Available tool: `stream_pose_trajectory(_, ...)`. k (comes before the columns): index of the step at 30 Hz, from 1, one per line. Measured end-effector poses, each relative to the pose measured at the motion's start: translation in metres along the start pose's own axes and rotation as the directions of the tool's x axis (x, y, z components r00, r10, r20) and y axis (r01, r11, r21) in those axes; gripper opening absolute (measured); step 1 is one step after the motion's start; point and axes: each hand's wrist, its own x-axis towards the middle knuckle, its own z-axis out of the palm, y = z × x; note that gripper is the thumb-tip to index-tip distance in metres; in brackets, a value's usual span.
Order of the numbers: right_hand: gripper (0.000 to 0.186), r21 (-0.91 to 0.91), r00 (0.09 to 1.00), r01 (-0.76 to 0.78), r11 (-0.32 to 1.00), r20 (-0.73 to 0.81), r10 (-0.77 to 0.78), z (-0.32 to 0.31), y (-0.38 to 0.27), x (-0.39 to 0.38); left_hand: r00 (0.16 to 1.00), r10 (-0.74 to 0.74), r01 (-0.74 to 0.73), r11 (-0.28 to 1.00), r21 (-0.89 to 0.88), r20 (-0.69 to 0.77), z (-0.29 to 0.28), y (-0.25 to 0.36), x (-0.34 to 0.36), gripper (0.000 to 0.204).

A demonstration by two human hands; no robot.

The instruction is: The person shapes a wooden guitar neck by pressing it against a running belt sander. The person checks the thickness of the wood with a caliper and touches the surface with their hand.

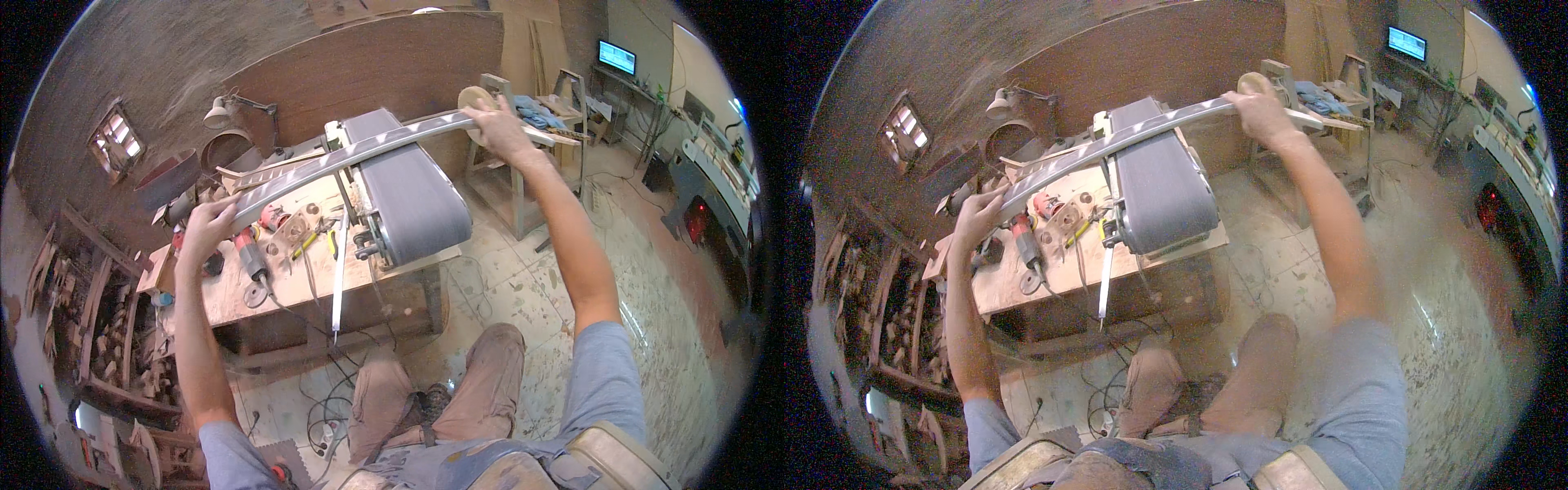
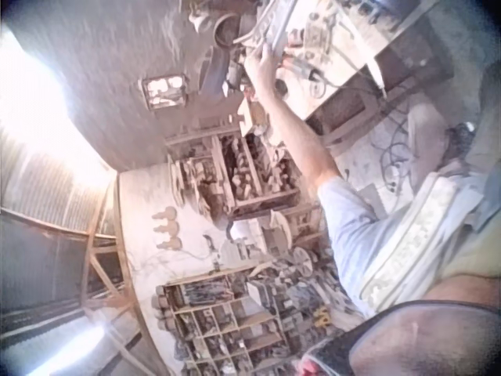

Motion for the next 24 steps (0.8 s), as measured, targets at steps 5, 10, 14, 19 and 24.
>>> stream_pose_trajectory(5,0.052,-0.086,0.989,-0.143,0.986,0.013,0.145,0.010,0.076,-0.020,0.996,0.091,-0.089,0.987,0.134,-0.005,0.041,0.073,0.025,0.042)
stream_pose_trajectory(10,0.050,-0.200,0.970,-0.234,0.951,0.015,0.242,0.006,0.125,-0.033,0.963,0.265,-0.253,0.949,0.188,-0.043,0.076,0.106,0.051,0.042)
stream_pose_trajectory(14,0.050,-0.245,0.961,-0.256,0.935,0.043,0.274,0.007,0.125,-0.030,0.945,0.315,-0.293,0.934,0.205,-0.083,0.079,0.100,0.049,0.043)
stream_pose_trajectory(19,0.040,-0.216,0.989,-0.142,0.966,-0.005,0.145,0.014,0.067,-0.013,0.993,0.113,-0.106,0.978,0.180,-0.028,0.044,0.071,0.020,0.041)
stream_pose_trajectory(24,0.035,-0.197,0.999,-0.023,0.980,-0.028,0.018,0.007,0.014,0.003,0.998,0.054,-0.047,0.990,0.136,-0.042,0.009,0.039,-0.010,0.041)
